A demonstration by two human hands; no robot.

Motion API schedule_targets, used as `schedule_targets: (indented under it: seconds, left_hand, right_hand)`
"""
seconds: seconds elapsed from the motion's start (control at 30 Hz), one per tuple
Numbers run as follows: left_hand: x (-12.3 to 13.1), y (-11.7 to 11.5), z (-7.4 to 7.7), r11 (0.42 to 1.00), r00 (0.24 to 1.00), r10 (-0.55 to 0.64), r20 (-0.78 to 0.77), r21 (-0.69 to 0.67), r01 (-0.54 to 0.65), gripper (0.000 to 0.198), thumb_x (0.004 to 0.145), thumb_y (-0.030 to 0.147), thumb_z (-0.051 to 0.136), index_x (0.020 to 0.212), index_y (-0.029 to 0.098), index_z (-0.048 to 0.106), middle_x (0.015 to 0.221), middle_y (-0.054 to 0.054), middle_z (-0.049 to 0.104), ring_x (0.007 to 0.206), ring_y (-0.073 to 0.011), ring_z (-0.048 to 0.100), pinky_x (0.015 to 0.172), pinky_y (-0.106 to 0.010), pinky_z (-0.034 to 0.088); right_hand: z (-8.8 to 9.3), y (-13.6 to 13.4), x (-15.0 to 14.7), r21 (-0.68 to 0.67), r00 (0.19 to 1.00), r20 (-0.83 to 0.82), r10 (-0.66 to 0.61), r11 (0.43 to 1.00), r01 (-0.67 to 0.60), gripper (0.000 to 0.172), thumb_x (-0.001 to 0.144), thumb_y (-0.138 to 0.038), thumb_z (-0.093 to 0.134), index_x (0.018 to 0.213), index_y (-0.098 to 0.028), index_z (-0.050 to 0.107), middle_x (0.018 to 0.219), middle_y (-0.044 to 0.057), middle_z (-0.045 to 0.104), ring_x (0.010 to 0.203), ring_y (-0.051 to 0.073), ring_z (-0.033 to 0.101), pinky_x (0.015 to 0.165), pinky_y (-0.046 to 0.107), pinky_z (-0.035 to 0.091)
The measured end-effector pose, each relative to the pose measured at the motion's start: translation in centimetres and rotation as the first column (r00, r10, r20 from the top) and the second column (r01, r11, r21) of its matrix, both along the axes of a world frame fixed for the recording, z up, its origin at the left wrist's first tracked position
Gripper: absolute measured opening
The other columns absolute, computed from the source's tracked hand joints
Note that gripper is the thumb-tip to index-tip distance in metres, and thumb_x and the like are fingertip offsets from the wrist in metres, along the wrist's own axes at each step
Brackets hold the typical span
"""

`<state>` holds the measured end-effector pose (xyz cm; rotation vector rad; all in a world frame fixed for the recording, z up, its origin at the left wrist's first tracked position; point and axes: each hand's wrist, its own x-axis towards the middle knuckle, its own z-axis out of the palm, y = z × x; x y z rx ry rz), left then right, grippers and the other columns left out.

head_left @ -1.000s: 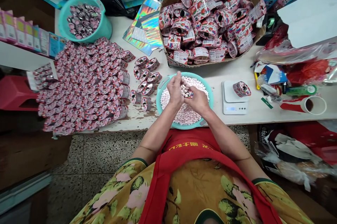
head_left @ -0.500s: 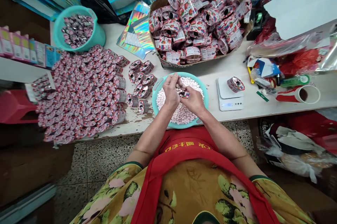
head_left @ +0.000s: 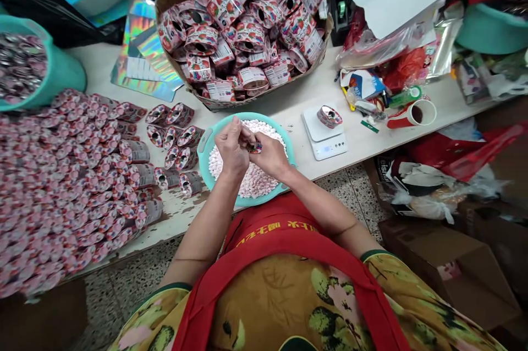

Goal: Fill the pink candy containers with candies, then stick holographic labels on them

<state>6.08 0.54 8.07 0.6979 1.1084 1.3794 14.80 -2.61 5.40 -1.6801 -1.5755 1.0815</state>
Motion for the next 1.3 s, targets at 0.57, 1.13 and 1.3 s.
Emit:
schedule_targets:
  seconds: [0.57,1.13,1.3]
  left_hand:
    - [1.4,0.2,-0.1,0.999,0.999,0.031,0.02,-0.036,-0.03,0.052,0.094,0.067,0.055,0.076,0.018,0.06,0.055,0.001,0.058,0.056,-0.014,0.065,0.054,-0.023,0.046]
    - [-3.7,1.9,-11.1,0.895,0.075,-0.307,-0.949,-0.261,0.361,0.024,0.098,0.037,0.053,0.08,0.021,0.055,0.094,-0.008,0.064,0.093,-0.0236,0.058,0.082,-0.033,0.041]
    - [-5.1,2.2,-10.7,0.974,0.825,-0.171,-0.538,-0.218,0.06,0.04,0.093,0.046,0.062,0.067,0.02,0.044,0.061,0.003,0.044,0.055,-0.0111,0.045,0.054,-0.023,0.033]
  right_hand:
    - [-2.2,0.6,1.3,0.102,0.964,-0.257,-0.067,0.99,0.096,0.039,0.073,-0.019,0.072,0.113,-0.021,0.07,0.111,0.004,0.076,0.102,0.025,0.07,0.096,0.037,0.053]
    - [-2.3,-2.9,4.7,0.083,0.936,-0.339,-0.098,0.988,0.134,0.039,0.072,-0.035,0.075,0.109,-0.021,0.07,0.109,0.002,0.075,0.102,0.022,0.07,0.095,0.034,0.054]
    - [-2.6,-2.8,5.5,0.018,0.939,-0.302,-0.163,0.984,0.176,0.042,0.071,-0.034,0.076,0.111,-0.022,0.069,0.109,0.002,0.075,0.1,0.023,0.07,0.095,0.036,0.055]
